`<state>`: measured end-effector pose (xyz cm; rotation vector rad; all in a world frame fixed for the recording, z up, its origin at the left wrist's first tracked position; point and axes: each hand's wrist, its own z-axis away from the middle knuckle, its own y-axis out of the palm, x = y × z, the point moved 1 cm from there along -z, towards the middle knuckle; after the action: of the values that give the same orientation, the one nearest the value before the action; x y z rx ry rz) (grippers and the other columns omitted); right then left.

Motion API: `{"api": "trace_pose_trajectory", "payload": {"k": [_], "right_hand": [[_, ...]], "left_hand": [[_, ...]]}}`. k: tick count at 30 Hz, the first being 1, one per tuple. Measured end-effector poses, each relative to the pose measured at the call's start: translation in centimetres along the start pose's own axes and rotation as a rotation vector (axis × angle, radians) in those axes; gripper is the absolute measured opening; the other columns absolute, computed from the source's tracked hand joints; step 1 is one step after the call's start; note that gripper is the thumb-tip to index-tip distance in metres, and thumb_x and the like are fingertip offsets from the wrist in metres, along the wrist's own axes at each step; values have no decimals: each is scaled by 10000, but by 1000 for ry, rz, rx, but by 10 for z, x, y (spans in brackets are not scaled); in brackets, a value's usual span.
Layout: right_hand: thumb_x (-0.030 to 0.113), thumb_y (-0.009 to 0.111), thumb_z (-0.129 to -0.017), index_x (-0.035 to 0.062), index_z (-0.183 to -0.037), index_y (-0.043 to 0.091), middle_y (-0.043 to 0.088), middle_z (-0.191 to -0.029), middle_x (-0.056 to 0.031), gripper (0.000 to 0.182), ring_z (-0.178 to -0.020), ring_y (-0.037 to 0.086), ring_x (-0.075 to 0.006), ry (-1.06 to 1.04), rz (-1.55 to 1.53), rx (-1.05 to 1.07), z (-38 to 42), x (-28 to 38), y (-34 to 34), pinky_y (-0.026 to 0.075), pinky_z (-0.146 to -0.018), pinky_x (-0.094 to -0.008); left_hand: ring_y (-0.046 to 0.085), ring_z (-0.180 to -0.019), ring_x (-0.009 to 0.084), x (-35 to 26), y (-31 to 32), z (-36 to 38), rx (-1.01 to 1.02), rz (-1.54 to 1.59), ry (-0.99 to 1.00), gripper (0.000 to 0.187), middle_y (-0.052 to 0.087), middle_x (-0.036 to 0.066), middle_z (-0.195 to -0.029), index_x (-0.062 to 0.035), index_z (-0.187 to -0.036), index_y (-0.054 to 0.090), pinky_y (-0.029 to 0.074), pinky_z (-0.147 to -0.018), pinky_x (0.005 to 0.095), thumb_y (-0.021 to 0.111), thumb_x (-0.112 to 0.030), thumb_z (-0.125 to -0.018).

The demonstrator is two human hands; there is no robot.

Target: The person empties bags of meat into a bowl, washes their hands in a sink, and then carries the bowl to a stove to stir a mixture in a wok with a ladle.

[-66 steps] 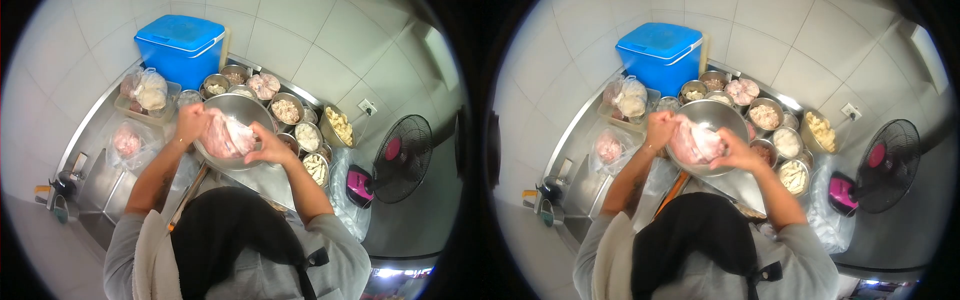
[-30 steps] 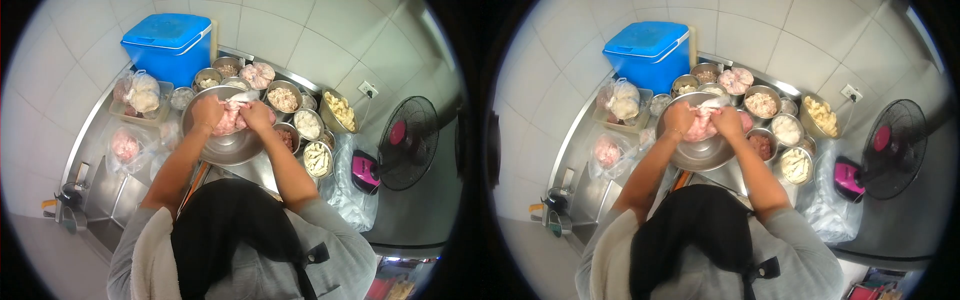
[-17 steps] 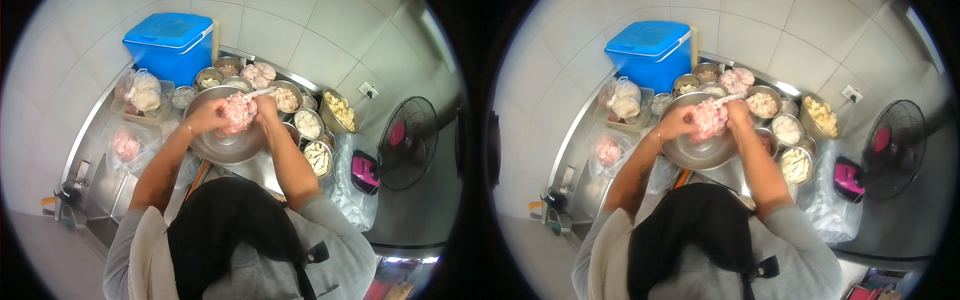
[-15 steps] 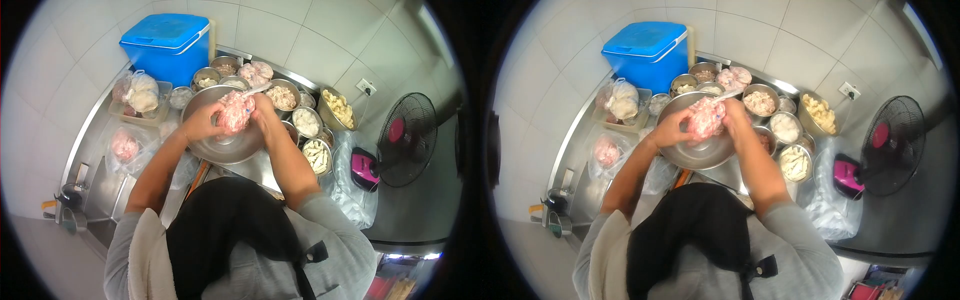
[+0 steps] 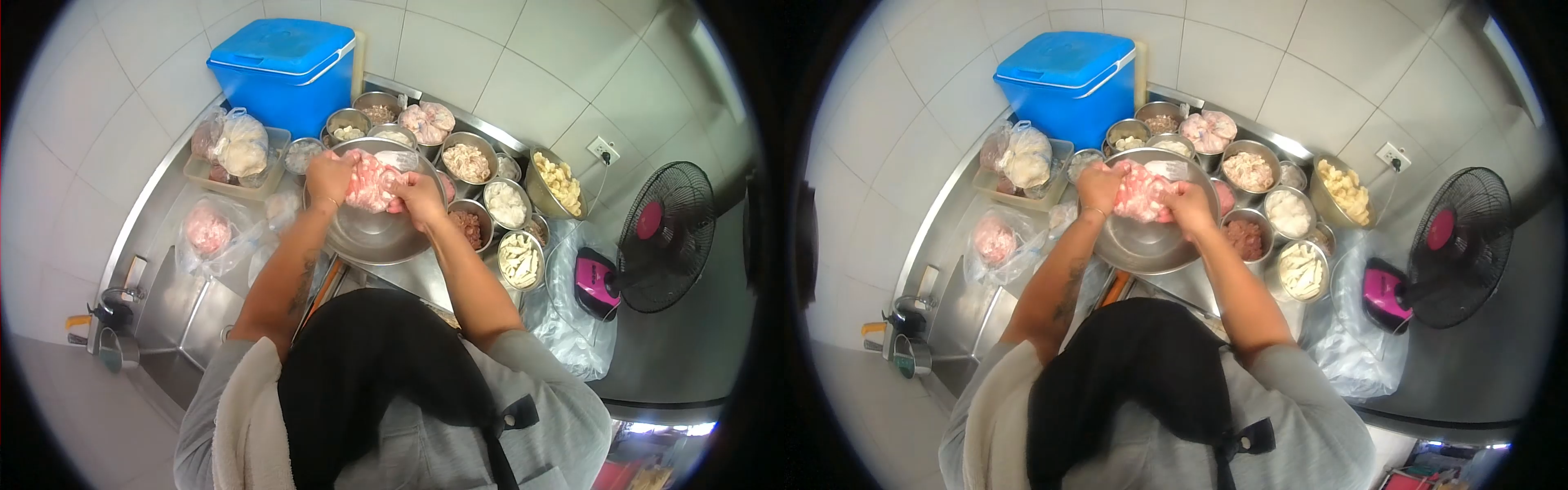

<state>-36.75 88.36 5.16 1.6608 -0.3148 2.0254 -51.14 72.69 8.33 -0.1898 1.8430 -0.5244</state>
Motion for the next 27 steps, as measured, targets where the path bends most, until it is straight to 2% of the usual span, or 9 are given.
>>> {"api": "trace_pose_trajectory", "payload": {"k": [4, 6, 8, 16, 19, 21, 24, 25, 27], "right_hand": [[129, 755, -903, -18, -922, 745, 762, -821, -165, 148, -745, 757, -292, -58, 406, -341, -27, 2, -7, 619, -715, -411], [141, 734, -889, -30, -840, 711, 715, -760, -256, 179, -741, 733, -393, -441, 1000, -578, -41, 1, -14, 577, -704, -473], [180, 724, -871, -31, -833, 710, 699, -847, -308, 215, -788, 710, -469, -424, 878, -587, -36, -2, -9, 551, -755, -522], [92, 773, -826, -23, -1009, 755, 773, -920, -207, 217, -816, 758, -349, -160, 311, 3, 28, 6, 35, 569, -735, -434], [137, 804, -837, -24, -1044, 748, 772, -875, -111, 268, -779, 741, -272, -678, 854, -377, -16, -3, 10, 573, -720, -394], [233, 823, -845, -101, -1082, 724, 761, -881, -54, 421, -772, 724, -311, -482, 978, -493, -40, 2, -3, 578, -722, -406], [216, 775, -881, -74, -1075, 747, 760, -859, -95, 350, -743, 727, -276, -311, 375, -180, -41, 22, -8, 584, -679, -380], [181, 769, -883, -47, -1077, 755, 752, -845, -91, 299, -717, 709, -180, 45, 71, 125, -46, 34, -24, 570, -622, -313], [227, 753, -919, 9, -1040, 750, 754, -836, -140, 250, -666, 701, -151, -34, 105, 93, -33, 53, -24, 534, -496, -292]], "left_hand": [[657, -678, 328, 12, 2, 10, 300, 303, -169, 429, 695, 196, -737, 10, -744, 676, 521, -680, 450, 874, -363, -820], [688, -747, 357, 8, -5, 21, 695, 530, -16, 374, 721, 216, -812, 14, -811, 680, 537, -709, 464, 881, -301, -785], [702, -794, 379, 1, -7, 24, 516, 205, 90, 344, 732, 230, -855, 13, -850, 688, 547, -730, 482, 850, -286, -797], [726, -913, 455, 17, 8, -19, 23, -454, 255, 275, 744, 276, -963, -18, -940, 731, 555, -814, 557, 657, -280, -904], [748, -849, 402, -12, -5, -7, 59, -468, 283, 256, 753, 247, -889, -26, -870, 737, 563, -766, 500, 705, -279, -894], [733, -766, 313, -32, -22, 0, 499, 22, 110, 276, 745, 185, -804, -22, -801, 731, 555, -713, 430, 756, -285, -880], [687, -707, 244, -26, -25, -24, 431, 69, 9, 294, 715, 124, -738, -11, -768, 719, 528, -678, 371, 801, -282, -848], [709, -715, 296, -29, -28, -26, 351, -24, 41, 265, 752, 160, -807, -3, -803, 725, 550, -698, 420, 793, -256, -847], [712, -703, 327, -27, -29, -27, 246, -134, 199, 250, 747, 176, -785, -14, -779, 713, 553, -687, 430, 792, -239, -853]]}}
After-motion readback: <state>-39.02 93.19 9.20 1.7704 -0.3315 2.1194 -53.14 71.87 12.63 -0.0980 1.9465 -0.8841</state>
